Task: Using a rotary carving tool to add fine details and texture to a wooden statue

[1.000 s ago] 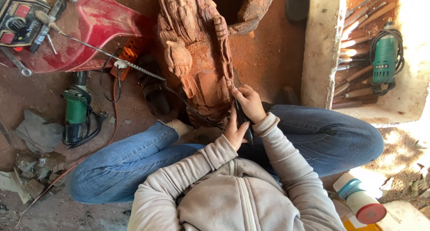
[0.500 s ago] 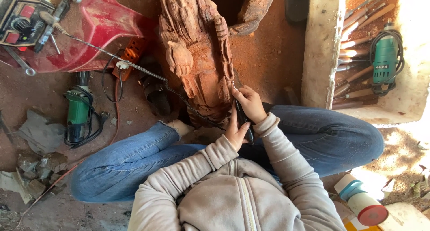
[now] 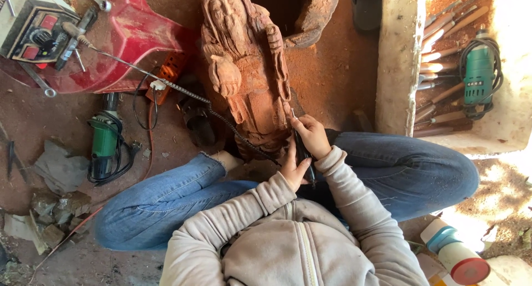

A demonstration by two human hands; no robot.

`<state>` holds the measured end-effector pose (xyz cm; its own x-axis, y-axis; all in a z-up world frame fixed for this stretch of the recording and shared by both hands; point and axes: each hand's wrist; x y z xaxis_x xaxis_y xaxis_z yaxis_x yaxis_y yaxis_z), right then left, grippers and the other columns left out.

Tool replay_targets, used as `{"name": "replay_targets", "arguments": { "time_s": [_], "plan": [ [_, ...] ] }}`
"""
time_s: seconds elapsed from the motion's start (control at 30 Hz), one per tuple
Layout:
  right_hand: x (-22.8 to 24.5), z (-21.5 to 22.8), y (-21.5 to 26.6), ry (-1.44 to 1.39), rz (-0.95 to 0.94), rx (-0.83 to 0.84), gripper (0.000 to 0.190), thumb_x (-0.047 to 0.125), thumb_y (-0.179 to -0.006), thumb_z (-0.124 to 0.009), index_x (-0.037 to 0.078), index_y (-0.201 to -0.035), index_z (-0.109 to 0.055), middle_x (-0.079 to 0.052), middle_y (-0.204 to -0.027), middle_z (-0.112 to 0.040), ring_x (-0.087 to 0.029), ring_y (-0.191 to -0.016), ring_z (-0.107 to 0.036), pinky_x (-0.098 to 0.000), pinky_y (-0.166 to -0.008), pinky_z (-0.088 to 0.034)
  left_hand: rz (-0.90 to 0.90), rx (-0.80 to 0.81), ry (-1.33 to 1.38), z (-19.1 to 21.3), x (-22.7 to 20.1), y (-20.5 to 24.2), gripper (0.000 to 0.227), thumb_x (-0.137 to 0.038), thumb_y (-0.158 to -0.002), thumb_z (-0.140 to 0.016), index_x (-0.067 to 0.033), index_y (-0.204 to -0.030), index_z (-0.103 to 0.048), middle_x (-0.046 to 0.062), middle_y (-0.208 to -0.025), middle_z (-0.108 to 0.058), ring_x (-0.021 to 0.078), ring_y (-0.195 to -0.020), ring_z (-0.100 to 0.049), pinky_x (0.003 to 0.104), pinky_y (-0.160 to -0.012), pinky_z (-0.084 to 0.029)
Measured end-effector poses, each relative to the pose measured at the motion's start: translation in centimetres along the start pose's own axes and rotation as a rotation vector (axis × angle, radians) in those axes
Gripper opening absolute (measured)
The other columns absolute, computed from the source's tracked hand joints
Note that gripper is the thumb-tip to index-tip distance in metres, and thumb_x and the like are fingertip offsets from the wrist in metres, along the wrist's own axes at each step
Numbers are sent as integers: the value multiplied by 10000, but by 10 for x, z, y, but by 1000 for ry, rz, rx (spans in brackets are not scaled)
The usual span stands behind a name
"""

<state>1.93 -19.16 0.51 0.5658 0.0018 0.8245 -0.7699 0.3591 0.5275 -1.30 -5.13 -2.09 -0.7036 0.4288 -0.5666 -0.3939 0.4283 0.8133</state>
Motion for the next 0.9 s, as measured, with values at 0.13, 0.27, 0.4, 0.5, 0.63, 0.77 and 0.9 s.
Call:
{"name": "replay_targets", "arguments": {
  "time_s": [0.13,0.27,0.4,0.5,0.63,0.77,0.9],
  "plan": [
    [-9,-1,-2,6,23,-5,381,355,-1018,-643,92,-744,-663,-94,-838,-627,-204,-789,-592,-341,-745,-475,-323,15,-3,0,-11,7,805,-142,-989,-547,-219,-1609,-39,269,-1585,-285,431,-1303,-481,485,-966,-479],
    [-14,-3,1,7,12,-13,395,373,-1024,-640,104,-736,-664,-75,-835,-639,-202,-781,-604,-329,-739,-476,-51,25,-19,1,-6,0,824,-297,-1038,-554,-369,-1619,27,305,-1589,-235,564,-1211,-548,582,-790,-620],
    [-7,-4,4,-4,45,-11,391,373,-1015,-658,109,-727,-650,-68,-851,-634,-190,-788,-595,-322,-743,-478,-224,-61,-219,-7,-35,30,859,-357,-1006,-594,-218,-1641,-32,262,-1649,-178,482,-1432,-342,602,-1107,-421],
    [-7,-5,5,85,192,26,349,322,-990,-697,102,-721,-666,-54,-887,-631,-200,-764,-607,-291,-703,-477,-143,-16,-183,-6,-13,25,907,-349,-984,-634,-329,-1632,0,218,-1642,-220,486,-1341,-469,562,-999,-538],
    [-13,-5,1,150,215,22,342,327,-983,-707,101,-729,-667,-55,-907,-619,-207,-753,-602,-300,-692,-482,-8,55,124,-5,-8,24,893,-215,-1023,-585,-408,-1610,59,290,-1610,-204,584,-1127,-570,535,-764,-633],
    [-7,-3,0,181,235,14,355,315,-990,-699,89,-721,-651,-70,-896,-598,-229,-739,-598,-307,-673,-476,-64,70,120,-3,-22,20,878,-198,-1017,-576,-354,-1623,39,329,-1591,-221,585,-1067,-603,533,-710,-646],
    [-2,-3,2,168,256,9,364,294,-989,-696,75,-707,-628,-87,-872,-581,-233,-716,-587,-305,-665,-468,-91,78,112,-5,-24,24,884,-191,-1016,-567,-347,-1620,60,351,-1562,-266,593,-1094,-590,563,-726,-635]
  ]
}}
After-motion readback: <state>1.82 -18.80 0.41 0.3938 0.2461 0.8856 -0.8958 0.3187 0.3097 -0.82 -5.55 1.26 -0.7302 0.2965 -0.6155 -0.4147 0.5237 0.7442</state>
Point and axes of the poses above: each hand's wrist, its own y-axis away from the middle knuckle, its own z-axis out of the back of the hand, x = y × z
